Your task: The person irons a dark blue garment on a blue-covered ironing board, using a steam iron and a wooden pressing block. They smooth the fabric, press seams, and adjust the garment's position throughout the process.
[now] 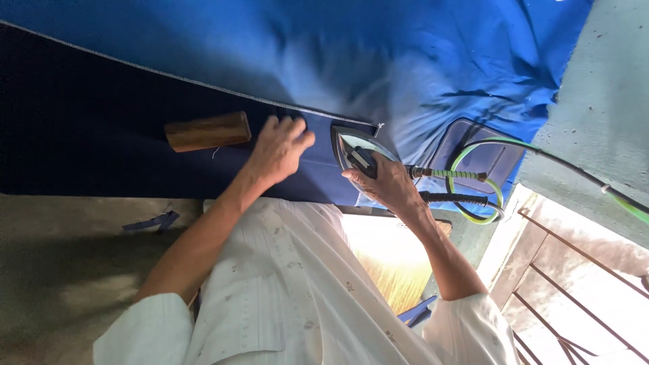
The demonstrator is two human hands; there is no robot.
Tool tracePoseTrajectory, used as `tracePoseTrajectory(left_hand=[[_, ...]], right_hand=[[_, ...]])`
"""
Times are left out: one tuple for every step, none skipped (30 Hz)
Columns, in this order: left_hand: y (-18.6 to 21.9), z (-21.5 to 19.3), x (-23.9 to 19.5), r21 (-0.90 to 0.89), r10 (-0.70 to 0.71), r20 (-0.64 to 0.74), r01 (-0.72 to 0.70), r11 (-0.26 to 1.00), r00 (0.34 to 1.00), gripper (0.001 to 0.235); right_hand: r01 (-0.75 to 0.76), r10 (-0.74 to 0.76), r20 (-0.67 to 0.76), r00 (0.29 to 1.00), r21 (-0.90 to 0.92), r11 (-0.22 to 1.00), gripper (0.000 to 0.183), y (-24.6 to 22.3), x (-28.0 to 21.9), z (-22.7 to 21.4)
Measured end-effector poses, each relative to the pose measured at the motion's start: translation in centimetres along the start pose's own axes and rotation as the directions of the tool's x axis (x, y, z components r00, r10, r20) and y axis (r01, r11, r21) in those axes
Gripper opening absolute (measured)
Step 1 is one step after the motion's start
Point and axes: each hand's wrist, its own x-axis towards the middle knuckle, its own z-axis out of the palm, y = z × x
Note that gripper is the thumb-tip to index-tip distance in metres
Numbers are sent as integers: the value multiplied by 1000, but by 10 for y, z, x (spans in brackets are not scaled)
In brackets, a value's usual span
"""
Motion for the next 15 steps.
tracePoseTrajectory(left_hand=[[-7,-3,4,-1,-3,3,4,1000,1000,20],[-14,-7,7,26,-36,-16,37,999,999,20],[-22,-10,12,53,-67,-36,69,996,997,21],[-27,-12,11,54,-68,-34,70,996,997,21],[-33,-14,9,57,-78,-13,79,995,997,22],[-39,-16,7,61,-88,8,87,994,996,22],[-41,-23,6,58,-91,10,90,994,996,22],[-42,-31,4,79,-71,-15,72,994,997,24],[-43,-38,2,100,-52,-40,55,993,998,26],[-40,-54,-1,96,-57,-40,61,994,998,26],[-37,-71,-4,89,-59,-62,65,994,996,28],[-34,-88,-8,81,-61,-83,68,994,995,30],[-34,-95,-15,77,-69,-84,75,994,994,30],[-33,-102,-22,81,-96,-84,103,991,992,30],[-33,-110,-29,88,-123,-85,130,988,989,31]], right_hand=[[0,0,5,1000,0,1000,78,1,0,1],[13,-12,-16,1000,24,1000,75,1,0,3],[26,-24,-39,999,48,999,72,2,1,4],[26,-24,-36,999,49,998,72,3,0,4],[71,-71,-31,997,17,997,71,3,0,4],[117,-117,-24,993,-14,993,70,3,0,4],[115,-116,-20,993,-15,993,70,-5,-2,2],[152,-152,17,988,-32,988,71,-13,-3,0],[190,-187,56,981,-50,981,72,-21,-6,-3],[189,-185,61,981,-53,981,72,-26,-4,-4],[303,-288,124,950,-123,945,60,-31,-2,-4],[415,-381,194,904,-184,891,49,-36,-1,-4],[415,-379,201,903,-187,890,49,-38,2,0],[397,-366,199,909,-145,906,54,-41,4,5],[379,-355,196,914,-103,919,59,-44,7,10]])
